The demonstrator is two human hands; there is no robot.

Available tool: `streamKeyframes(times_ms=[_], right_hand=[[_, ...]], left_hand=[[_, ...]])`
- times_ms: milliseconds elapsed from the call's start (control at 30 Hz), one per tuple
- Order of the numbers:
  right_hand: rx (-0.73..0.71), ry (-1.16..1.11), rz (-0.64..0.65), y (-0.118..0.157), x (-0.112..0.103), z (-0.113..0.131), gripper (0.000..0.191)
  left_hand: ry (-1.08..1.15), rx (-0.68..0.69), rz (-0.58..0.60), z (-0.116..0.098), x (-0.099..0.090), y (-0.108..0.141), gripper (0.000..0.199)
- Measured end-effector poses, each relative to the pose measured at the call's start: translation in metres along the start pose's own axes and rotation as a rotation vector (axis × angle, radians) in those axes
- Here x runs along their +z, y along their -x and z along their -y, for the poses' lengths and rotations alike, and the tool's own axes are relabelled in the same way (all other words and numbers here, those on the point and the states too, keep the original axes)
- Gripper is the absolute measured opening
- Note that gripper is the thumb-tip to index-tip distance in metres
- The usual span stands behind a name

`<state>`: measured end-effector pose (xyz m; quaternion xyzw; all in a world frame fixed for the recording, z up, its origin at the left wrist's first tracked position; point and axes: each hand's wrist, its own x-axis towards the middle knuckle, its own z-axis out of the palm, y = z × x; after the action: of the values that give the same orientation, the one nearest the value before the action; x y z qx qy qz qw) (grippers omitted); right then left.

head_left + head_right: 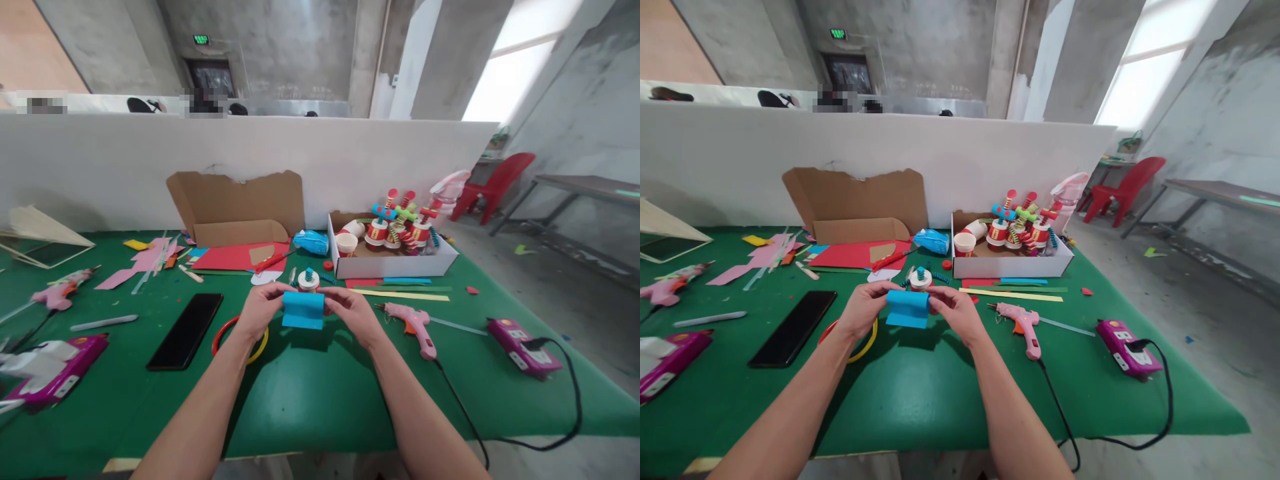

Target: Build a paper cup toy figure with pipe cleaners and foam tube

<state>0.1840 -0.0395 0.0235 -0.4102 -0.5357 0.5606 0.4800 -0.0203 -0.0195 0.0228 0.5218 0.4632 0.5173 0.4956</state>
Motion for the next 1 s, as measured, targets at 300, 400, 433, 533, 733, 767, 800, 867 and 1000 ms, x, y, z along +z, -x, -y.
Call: streamKeyframes(times_ms=[300,400,433,533,733,767,800,867,1000], right_hand=[[0.124,-0.089,0.062,-0.0009,-0.0005,-0.0065,0.044],[0.126,-0.057,0.056,-0.0005,0.0004,-0.0055,0.041],[0.126,-0.034,0.049,-0.0007,0.0007,-0.0056,0.039],[0.119,0.047,0.009,-0.0019,0.001,-0.0074,0.03],[0.069,0.127,-0.071,-0.0041,-0.0006,-0.0113,0.023],[0.059,0.137,-0.078,-0.0039,-0.0008,-0.011,0.023],[0.05,0.148,-0.085,-0.0036,-0.001,-0.0106,0.023],[0.036,0.174,-0.099,-0.0031,-0.0012,-0.0093,0.023],[0.018,0.215,-0.126,-0.0032,-0.001,-0.0077,0.024]], left_hand=[[0.035,-0.036,0.005,0.002,0.0049,0.0001,0.016],[0.03,-0.047,0.013,0.0016,0.0047,0.0003,0.016],[0.025,-0.05,0.022,0.0014,0.0049,0.0008,0.017],[0.004,-0.059,0.055,0.0004,0.0058,0.0027,0.017],[-0.037,-0.07,0.122,-0.0023,0.0064,0.0037,0.019],[-0.041,-0.074,0.132,-0.0029,0.0064,0.0035,0.019],[-0.045,-0.073,0.142,-0.0035,0.0063,0.0034,0.019],[-0.052,-0.069,0.161,-0.0044,0.0061,0.003,0.02],[-0.047,-0.084,0.195,-0.0042,0.0049,0.0022,0.02]])
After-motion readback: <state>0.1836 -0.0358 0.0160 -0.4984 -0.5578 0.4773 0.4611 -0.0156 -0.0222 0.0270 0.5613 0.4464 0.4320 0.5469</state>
